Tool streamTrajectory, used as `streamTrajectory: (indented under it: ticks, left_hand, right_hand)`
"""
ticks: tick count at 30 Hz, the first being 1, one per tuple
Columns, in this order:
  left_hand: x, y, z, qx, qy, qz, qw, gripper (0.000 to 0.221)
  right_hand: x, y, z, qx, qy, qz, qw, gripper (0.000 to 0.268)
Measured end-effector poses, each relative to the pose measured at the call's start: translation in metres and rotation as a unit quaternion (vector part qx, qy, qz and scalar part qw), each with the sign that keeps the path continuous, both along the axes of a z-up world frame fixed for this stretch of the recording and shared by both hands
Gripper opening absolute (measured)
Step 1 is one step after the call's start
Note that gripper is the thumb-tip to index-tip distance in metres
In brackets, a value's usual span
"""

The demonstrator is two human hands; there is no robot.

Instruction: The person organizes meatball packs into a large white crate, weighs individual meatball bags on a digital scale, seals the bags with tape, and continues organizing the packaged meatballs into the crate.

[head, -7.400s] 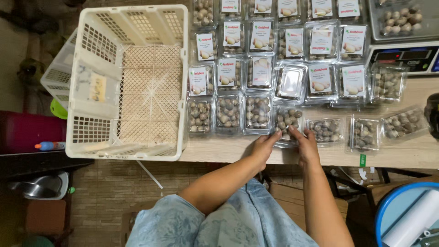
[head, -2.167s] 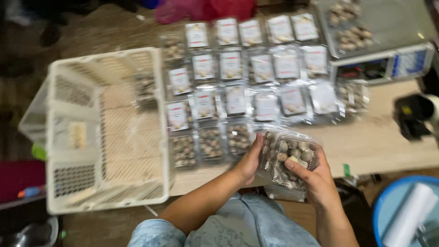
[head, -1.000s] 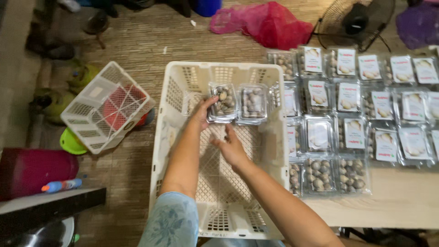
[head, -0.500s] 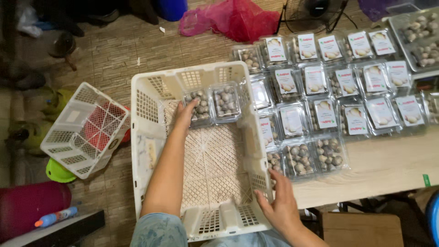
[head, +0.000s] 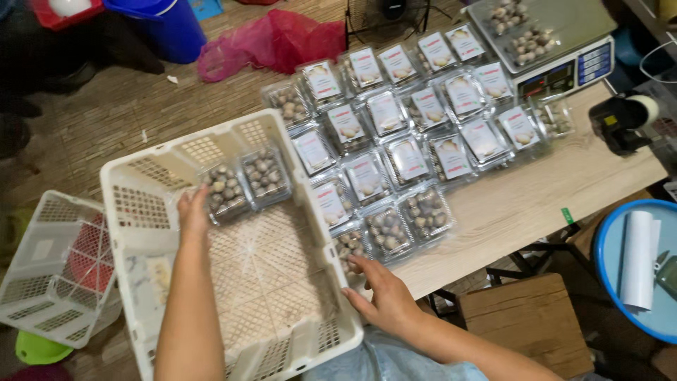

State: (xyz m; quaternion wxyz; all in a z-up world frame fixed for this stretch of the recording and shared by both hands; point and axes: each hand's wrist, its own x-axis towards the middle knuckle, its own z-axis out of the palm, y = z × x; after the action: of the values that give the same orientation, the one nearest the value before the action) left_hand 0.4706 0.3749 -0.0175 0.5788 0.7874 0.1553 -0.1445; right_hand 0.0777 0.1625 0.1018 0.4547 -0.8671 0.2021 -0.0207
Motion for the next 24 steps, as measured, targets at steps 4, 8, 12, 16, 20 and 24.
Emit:
streamTrajectory:
  ticks: [4,8,12,16,20,24]
  left_hand:
    - [-0.010,0.000,0.013,0.015,-0.066,0.008,0.998,0.089]
    - [-0.060,-0.016,0.073,0.044,-0.088,0.026,0.995,0.067]
    - [-0.144,-0.072,0.151,0.080,-0.190,0.015,0.978,0.055]
    - [-0.228,-0.150,0.202,0.109,-0.263,0.034,0.958,0.046]
    - [-0.308,-0.289,0.270,0.099,-0.090,-0.026,0.991,0.042]
    - [-0.364,-0.377,0.196,-0.132,0.037,-0.332,0.933,0.052]
  right_hand:
    - [-0.013,-0.057,-0.001,-0.023,-0.117,0.052,0.991,0.047]
    - [-0.032,-0.162,-0.010,0.001,-0.155,-0.049,0.987,0.023]
    - [-0.051,-0.389,-0.058,-0.114,-0.222,-0.335,0.909,0.021]
    - [-0.078,-0.600,-0.118,0.007,-0.123,-0.538,0.834,0.053]
    - [-0.057,-0.651,-0.094,0.286,0.069,-0.349,0.890,0.034]
    - [-0.039,-0.643,-0.053,0.325,0.178,-0.259,0.892,0.067]
